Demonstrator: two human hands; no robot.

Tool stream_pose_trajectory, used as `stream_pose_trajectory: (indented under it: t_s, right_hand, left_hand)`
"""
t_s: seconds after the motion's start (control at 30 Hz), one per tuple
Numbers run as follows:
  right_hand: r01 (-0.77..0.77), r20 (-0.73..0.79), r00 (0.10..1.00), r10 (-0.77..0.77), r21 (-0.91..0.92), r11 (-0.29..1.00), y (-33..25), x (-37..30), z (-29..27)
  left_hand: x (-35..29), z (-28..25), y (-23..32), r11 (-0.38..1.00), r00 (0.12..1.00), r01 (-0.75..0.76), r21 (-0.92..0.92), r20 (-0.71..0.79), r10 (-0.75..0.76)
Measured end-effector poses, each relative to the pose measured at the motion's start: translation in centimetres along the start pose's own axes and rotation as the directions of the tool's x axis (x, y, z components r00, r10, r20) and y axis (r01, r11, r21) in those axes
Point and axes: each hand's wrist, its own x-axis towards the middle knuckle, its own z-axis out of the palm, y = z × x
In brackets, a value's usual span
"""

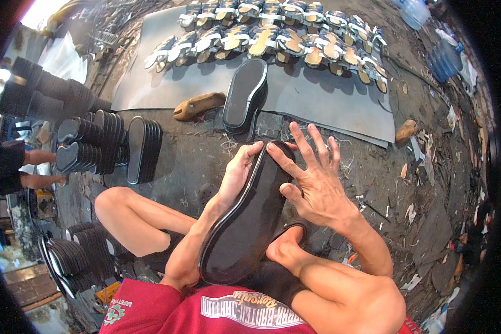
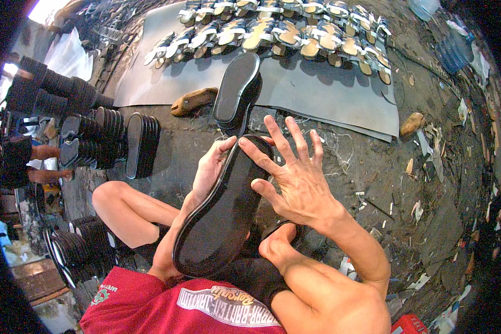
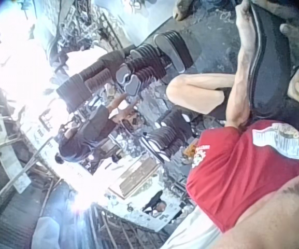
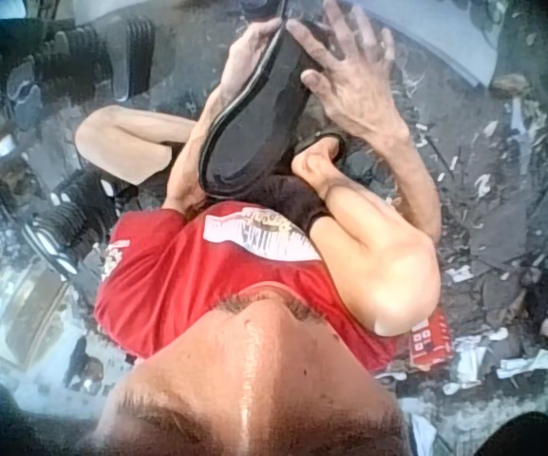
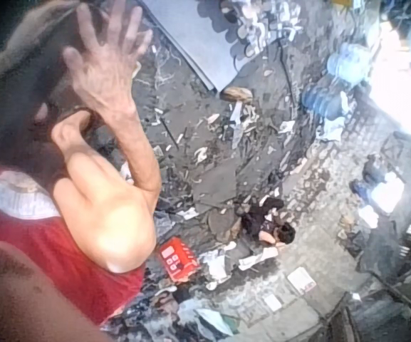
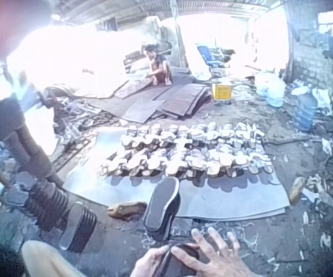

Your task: The person sits on the floor and cleans black shoe insoles using a small sponge and a liquid solution. They repeatedly dip the sponge into the solution and wipe the surface of each insole, then place the cleaned insoles aside.

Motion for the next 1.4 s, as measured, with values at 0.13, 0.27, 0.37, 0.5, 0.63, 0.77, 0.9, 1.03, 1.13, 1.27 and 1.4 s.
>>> stream_pose_trajectory:
  t_s: [0.13,0.27,0.37,0.5,0.63,0.77,0.9,1.03,1.13,1.27,1.4]
  right_hand:
    - [0.046,0.021,0.999,-0.046,0.009,0.999,0.1,0.0,-0.5]
    - [0.088,0.043,0.995,-0.088,0.004,0.996,-0.6,-0.2,-0.7]
    - [0.117,0.048,0.992,-0.116,-0.012,0.993,-2.0,-0.5,-0.9]
    - [0.117,-0.039,0.993,-0.113,0.122,0.986,-1.9,-1.1,-0.9]
    - [-0.117,-0.205,0.939,0.275,0.562,0.819,1.3,-2.1,-0.1]
    - [-0.547,0.048,0.833,0.552,0.228,0.806,8.4,-8.0,9.8]
    - [-0.511,0.084,0.859,0.505,0.075,0.856,7.2,-10.5,14.5]
    - [-0.441,-0.027,0.897,0.442,-0.136,0.887,8.1,-11.5,18.4]
    - [-0.501,-0.109,0.851,0.514,0.128,0.856,6.1,-10.2,13.8]
    - [-0.585,-0.065,0.763,0.643,0.355,0.729,6.4,-13.2,14.8]
    - [-0.311,0.178,0.736,0.653,0.946,0.093,5.8,-11.3,12.7]
  left_hand:
    - [0.0,0.9,0.2,0.997,0.997,0.007,-0.072,-0.074,-0.012]
    - [0.4,-0.3,0.2,0.994,0.999,0.011,-0.113,-0.049,-0.017]
    - [0.1,1.2,0.9,0.986,0.988,0.033,-0.166,0.154,-0.008]
    - [0.9,0.7,0.5,0.991,0.995,-0.100,-0.089,0.008,0.101]
    - [1.5,-1.8,1.6,0.973,0.960,-0.229,0.034,-0.159,0.232]
    - [-1.8,-4.8,-2.8,0.932,0.872,-0.261,-0.253,-0.476,0.115]
    - [-2.6,-6.4,-4.8,0.940,0.947,-0.152,-0.307,-0.317,0.050]
    - [-0.9,-6.1,-4.3,0.941,0.986,-0.094,-0.324,-0.159,0.044]
    - [-1.5,-7.1,-3.3,0.939,0.988,-0.147,-0.312,-0.089,0.125]
    - [-0.6,-5.9,-4.3,0.928,0.996,-0.090,-0.361,-0.057,0.075]
    - [-0.1,-4.0,-5.2,0.944,0.993,-0.037,-0.326,-0.120,-0.003]
